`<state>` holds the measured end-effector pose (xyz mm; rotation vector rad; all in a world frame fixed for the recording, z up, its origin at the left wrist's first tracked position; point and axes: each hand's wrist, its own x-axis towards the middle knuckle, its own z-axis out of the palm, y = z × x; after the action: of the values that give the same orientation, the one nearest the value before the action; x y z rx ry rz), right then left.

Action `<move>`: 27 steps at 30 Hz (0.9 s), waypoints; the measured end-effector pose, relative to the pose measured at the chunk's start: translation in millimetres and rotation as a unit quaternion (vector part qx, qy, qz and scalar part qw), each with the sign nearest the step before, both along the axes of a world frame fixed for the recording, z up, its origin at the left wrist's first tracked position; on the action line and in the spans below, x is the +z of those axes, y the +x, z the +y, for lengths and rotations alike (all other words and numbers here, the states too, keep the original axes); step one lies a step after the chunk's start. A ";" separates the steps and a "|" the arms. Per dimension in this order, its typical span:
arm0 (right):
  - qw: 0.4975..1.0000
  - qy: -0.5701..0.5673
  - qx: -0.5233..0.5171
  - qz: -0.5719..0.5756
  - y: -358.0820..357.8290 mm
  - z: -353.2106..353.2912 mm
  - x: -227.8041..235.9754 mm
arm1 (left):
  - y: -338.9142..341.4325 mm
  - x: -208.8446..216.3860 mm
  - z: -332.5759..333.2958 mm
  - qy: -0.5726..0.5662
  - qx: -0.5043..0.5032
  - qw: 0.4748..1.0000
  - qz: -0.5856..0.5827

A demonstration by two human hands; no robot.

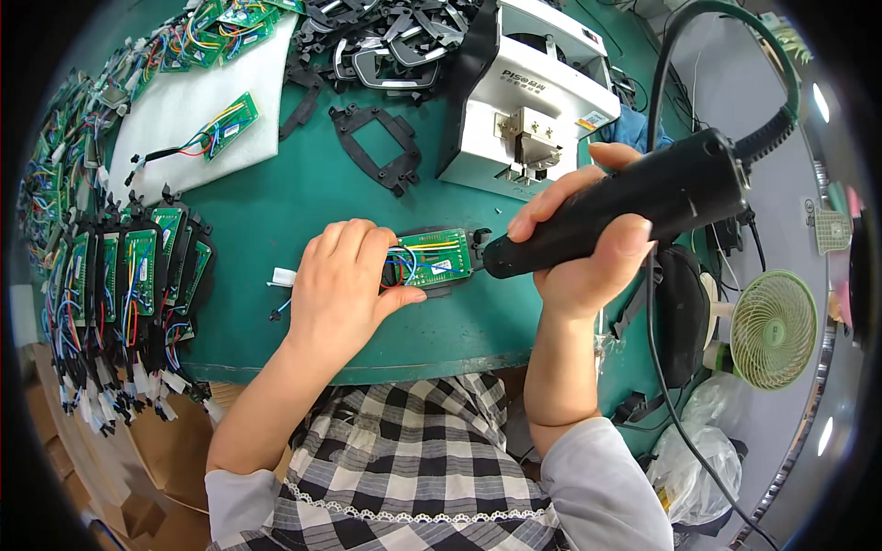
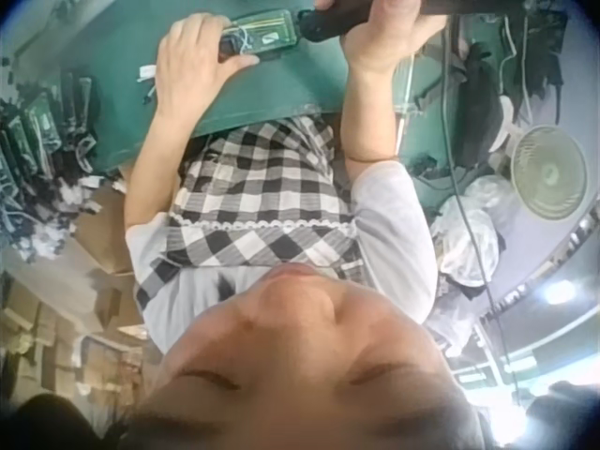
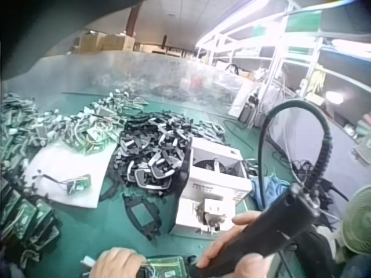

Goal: The person uses a soldering iron to solder wires onto small green circuit boards. They repeatedly pick up boards, apply solder to connection points, and place the finished boards into a cardboard box. The workspace contains many similar boards and plastic frames.

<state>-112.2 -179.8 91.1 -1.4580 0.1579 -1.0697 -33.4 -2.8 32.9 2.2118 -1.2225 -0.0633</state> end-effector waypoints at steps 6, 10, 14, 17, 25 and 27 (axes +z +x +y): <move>1.000 -0.012 -0.003 0.006 -1.7 3.3 -5.0 | 1.8 -2.6 1.0 -0.007 -0.003 1.000 0.009; 0.999 -0.023 0.001 0.041 -5.3 5.2 -7.1 | 3.5 -3.4 2.2 -0.014 -0.014 1.000 0.018; 0.994 -0.075 0.036 0.066 -12.7 7.6 -6.6 | 7.0 -5.1 6.7 -0.035 -0.033 0.999 0.025; 0.991 -0.079 0.077 0.071 -12.5 6.5 -5.7 | 6.1 -5.7 7.2 -0.040 -0.032 0.998 0.031; 0.994 -0.039 -0.104 0.001 2.7 -18.1 26.6 | 5.7 -4.3 6.6 -0.043 -0.042 0.998 0.021; 0.984 -0.063 -0.151 -0.069 11.8 -34.6 47.2 | 4.0 -2.3 3.7 -0.044 -0.069 0.997 0.016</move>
<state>-100.4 -214.5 138.3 -1.4974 0.2204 -1.4449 -29.4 1.0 30.5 2.0427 -1.3329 -0.0986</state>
